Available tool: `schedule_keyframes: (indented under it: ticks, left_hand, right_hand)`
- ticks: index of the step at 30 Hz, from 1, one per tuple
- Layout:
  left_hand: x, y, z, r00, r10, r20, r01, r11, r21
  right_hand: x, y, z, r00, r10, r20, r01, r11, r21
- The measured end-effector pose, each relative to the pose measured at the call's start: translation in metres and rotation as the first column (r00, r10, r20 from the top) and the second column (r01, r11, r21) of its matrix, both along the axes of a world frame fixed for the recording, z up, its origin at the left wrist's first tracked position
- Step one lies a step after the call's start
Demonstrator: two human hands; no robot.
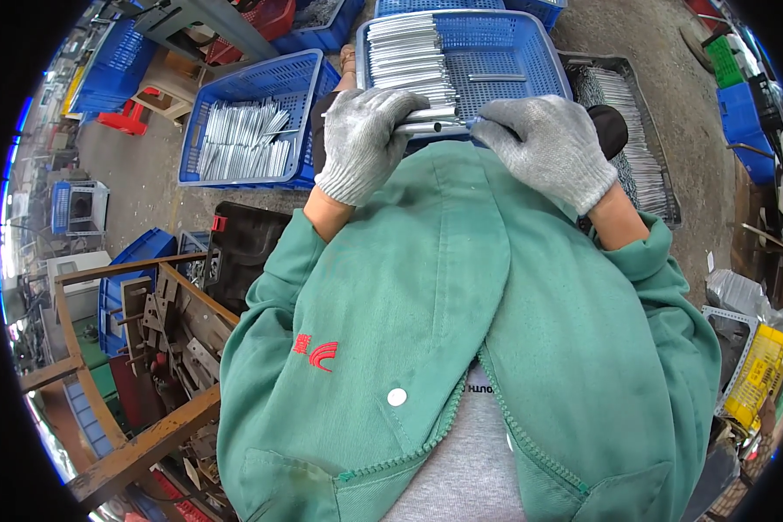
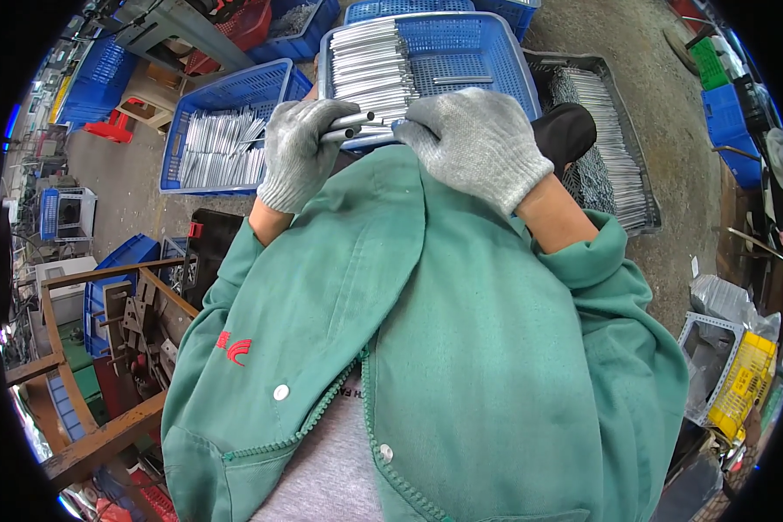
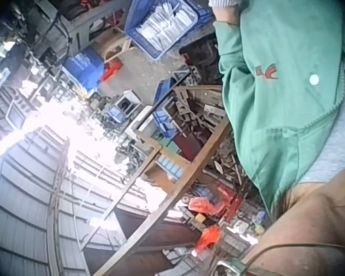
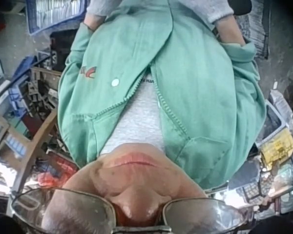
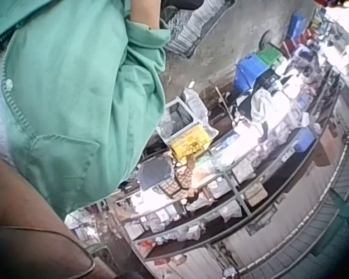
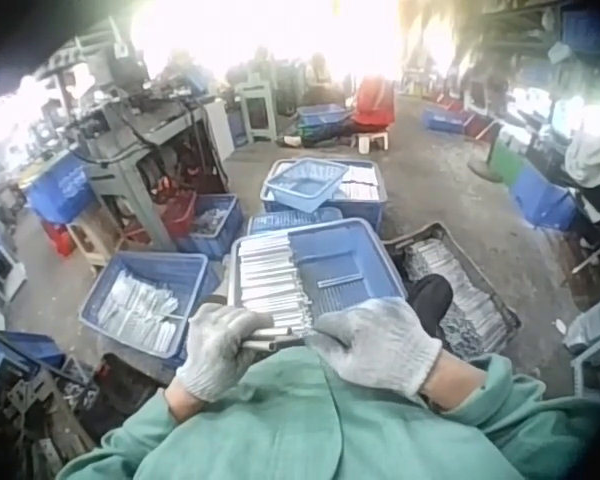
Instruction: Sorting small metal parts from a blue plastic bin into a larger metal crate.
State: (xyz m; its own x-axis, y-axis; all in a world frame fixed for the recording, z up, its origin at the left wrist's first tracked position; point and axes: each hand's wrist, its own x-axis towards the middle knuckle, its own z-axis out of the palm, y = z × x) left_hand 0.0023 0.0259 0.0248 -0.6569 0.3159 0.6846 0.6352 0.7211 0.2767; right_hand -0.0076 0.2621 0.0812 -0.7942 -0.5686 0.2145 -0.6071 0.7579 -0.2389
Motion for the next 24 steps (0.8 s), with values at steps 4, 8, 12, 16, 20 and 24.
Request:
schedule_keyframes:
  ticks: [4,8,12,16,20,24]
  left_hand:
    - [-0.001,-0.002,0.002,0.999,-0.016,0.037,0.017,1.000,-0.019]
    - [-0.001,-0.001,0.001,0.997,-0.046,0.059,0.043,0.998,0.044]
    - [-0.002,-0.001,-0.007,0.999,-0.038,0.032,0.037,0.999,0.034]
    - [-0.006,-0.002,-0.010,0.999,-0.034,-0.003,0.034,0.999,0.003]
    - [-0.014,-0.006,-0.016,0.999,0.020,0.044,-0.018,0.999,-0.040]
    - [-0.037,-0.013,-0.039,0.954,0.159,0.253,-0.135,0.985,-0.109]
  right_hand:
    - [-0.004,0.003,-0.001,0.998,-0.015,-0.054,0.011,0.997,-0.077]
    - [-0.007,0.003,-0.004,1.000,-0.009,-0.028,0.006,0.992,-0.127]
    - [-0.004,0.000,0.000,0.994,-0.004,0.112,0.004,1.000,-0.002]
    - [-0.006,0.001,-0.005,0.981,0.001,0.195,0.011,0.998,-0.059]
    - [-0.015,0.007,-0.018,0.977,-0.015,0.210,0.045,0.990,-0.137]
    - [-0.022,0.012,-0.034,0.984,-0.111,0.141,0.124,0.989,-0.085]
